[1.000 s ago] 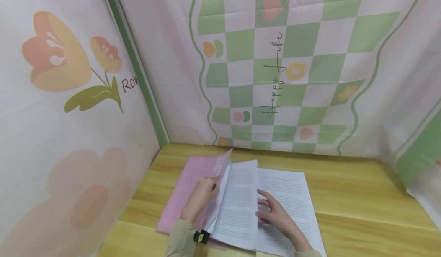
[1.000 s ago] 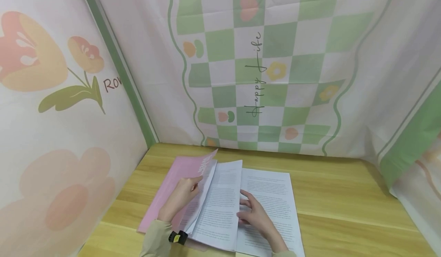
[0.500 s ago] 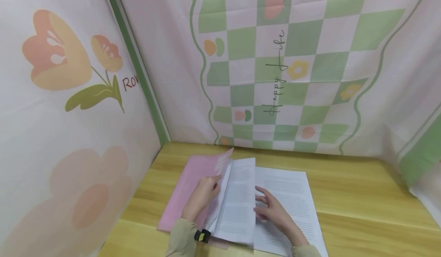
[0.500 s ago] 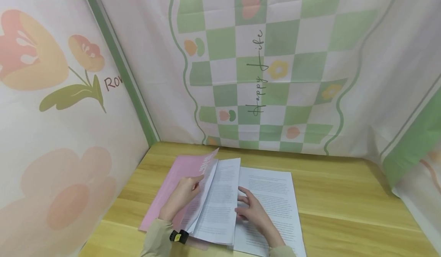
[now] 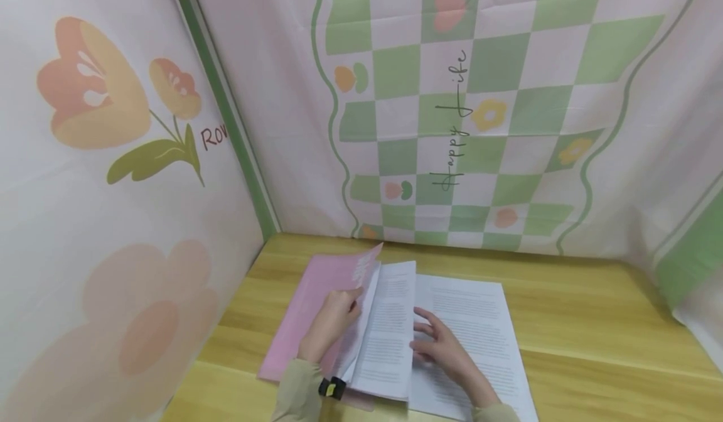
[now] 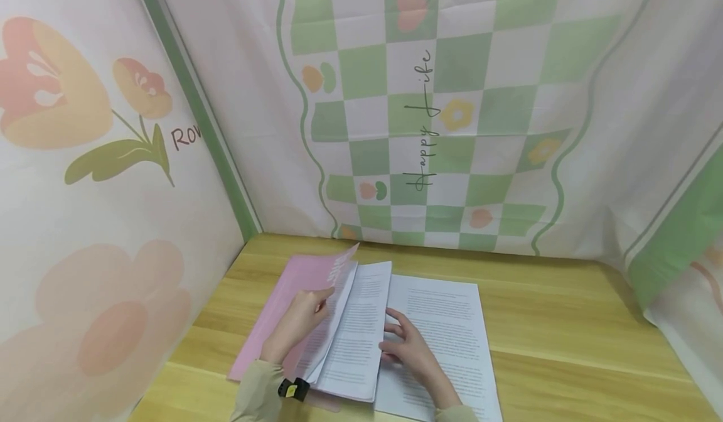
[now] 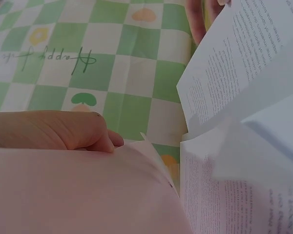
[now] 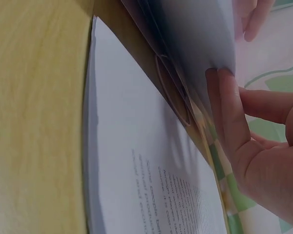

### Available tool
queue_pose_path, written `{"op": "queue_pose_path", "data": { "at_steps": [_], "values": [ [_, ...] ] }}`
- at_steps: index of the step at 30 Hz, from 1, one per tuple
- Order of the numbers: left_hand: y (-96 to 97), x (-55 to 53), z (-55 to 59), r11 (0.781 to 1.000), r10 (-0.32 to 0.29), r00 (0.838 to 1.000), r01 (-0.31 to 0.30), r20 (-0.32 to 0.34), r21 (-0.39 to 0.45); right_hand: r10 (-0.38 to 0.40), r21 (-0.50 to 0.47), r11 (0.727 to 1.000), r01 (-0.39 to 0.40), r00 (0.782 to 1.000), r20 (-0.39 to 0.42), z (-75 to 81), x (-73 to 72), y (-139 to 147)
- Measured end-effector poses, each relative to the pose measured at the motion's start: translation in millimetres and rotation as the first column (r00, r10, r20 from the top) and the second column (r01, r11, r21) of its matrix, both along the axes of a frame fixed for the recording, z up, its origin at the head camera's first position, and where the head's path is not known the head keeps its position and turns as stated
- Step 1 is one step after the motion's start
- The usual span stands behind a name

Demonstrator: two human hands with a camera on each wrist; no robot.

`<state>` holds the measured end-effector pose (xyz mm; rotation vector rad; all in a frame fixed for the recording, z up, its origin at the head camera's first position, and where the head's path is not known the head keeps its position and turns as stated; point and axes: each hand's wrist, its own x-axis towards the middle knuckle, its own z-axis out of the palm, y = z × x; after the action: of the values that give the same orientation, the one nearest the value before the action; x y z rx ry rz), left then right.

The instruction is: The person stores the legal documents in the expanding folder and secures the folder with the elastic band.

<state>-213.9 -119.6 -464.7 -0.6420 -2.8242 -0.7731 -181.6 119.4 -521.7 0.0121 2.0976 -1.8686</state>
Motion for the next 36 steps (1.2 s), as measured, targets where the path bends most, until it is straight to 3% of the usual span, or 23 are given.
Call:
{"op": "queue_pose_path", "data": {
  "at_steps": [6, 22, 28, 36],
  "values": [
    [1.3, 0.0, 0.0, 1.0, 0.004, 1.0, -0.004, 0.012, 0.012, -0.002, 0.021, 1.0, 0.002, 1.0, -0.011, 1.0, -0.8, -6.5],
    [1.4, 0.4, -0.5, 1.0, 0.009, 1.0, -0.01, 0.016, 0.018, 0.056, -0.041, 0.998, -0.058, 0.997, -0.047, 2.4, -5.7, -18.2],
    [0.7, -0.9, -1.5, 1.0, 0.002, 1.0, -0.002, -0.016, 0.007, 0.06, -0.041, 0.997, -0.062, 0.997, -0.046, 2.2, -6.8, -21.1],
    [-0.4, -0.6, 0.8, 1.0, 0.0, 1.0, 0.0, 0.002, 0.022, 0.055, -0.043, 0.997, -0.056, 0.998, -0.023, 1.4, -7.5, -21.2]
  ]
}}
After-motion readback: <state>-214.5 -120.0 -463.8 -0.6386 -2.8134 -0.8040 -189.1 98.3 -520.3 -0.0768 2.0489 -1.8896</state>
